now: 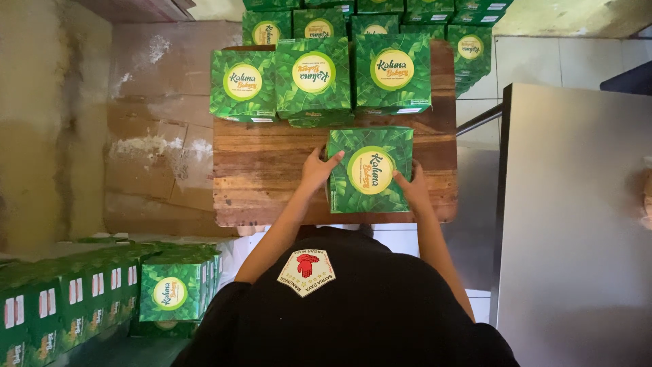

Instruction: The person places plastic-wrapped bread into cardboard boxes, closes the boxes, and stacks them.

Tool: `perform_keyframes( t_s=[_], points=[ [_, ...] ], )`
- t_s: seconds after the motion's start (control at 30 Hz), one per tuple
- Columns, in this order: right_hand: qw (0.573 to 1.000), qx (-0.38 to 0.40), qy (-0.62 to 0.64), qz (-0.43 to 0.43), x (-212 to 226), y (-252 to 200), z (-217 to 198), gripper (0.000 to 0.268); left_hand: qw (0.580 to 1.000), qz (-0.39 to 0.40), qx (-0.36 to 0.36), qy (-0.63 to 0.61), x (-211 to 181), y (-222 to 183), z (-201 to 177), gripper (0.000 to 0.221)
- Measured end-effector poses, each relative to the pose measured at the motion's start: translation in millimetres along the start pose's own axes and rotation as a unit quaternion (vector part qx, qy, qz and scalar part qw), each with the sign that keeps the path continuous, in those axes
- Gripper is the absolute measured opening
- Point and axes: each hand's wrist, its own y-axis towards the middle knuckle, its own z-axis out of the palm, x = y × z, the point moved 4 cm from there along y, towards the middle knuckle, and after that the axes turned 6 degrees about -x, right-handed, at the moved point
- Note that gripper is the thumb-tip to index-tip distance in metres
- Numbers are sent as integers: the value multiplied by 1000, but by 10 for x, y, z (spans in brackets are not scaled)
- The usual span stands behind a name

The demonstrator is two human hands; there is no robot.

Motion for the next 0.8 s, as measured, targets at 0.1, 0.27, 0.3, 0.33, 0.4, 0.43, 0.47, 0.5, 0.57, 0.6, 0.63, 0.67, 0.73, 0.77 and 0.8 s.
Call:
perform_keyframes(
  t_s=[0.1, 0.27, 0.3, 0.33, 0.4, 0.43, 0.47, 0.5, 0.57, 0.6, 0.63, 0.67, 0.73, 0.77, 0.8],
  points=[
    [999, -16, -29, -17, 78, -50, 68, 86, 998, -12, -56, 39, 185, 170, 41, 101],
    [995, -35, -85, -25, -68, -28, 71, 89, 995, -15, -100, 25, 127, 85, 8, 86],
    [996, -35, -84, -25, -68, -11, 74, 89, 995, -15, -100, 25, 157, 118, 15, 86],
    [993, -43, -109, -34, -69, -7, 63, 89, 995, -14, -92, 29, 192, 146, 35, 88],
    [989, -52, -133, -41, -17, -26, 63, 89, 996, -14, -82, 34, 218, 153, 75, 89],
    [986, -59, -138, -76, 65, -54, 74, 92, 998, -17, -47, 39, 212, 130, 120, 92],
    [981, -65, -143, -112, 153, -72, 86, 95, 999, -18, -13, 44, 199, 112, 165, 97],
    [981, -65, -142, -111, 124, -63, 76, 95, 999, -19, -13, 44, 213, 115, 196, 97],
    [964, -70, -207, -155, 115, -24, 73, 97, 997, -15, 30, 63, 215, 142, 287, 98],
    [964, -71, -207, -153, 82, -26, 85, 97, 997, -15, 32, 64, 110, 48, 290, 98],
    [956, -63, -230, -173, 62, -33, 112, 97, 998, -10, 29, 59, -1, -47, 288, 94],
    [946, -53, -252, -195, 54, -17, 159, 97, 998, -4, 23, 54, -122, -124, 269, 91],
    [942, -41, -243, -228, 160, -172, 355, 87, 999, -9, 20, 49, -34, -59, 330, 94],
    [936, -28, -235, -260, 225, -254, 459, 79, 999, -16, 18, 45, 12, -26, 361, 98],
    [936, -29, -235, -260, 456, -427, 512, 79, 999, -15, 19, 45, -13, -50, 354, 98]
  ],
)
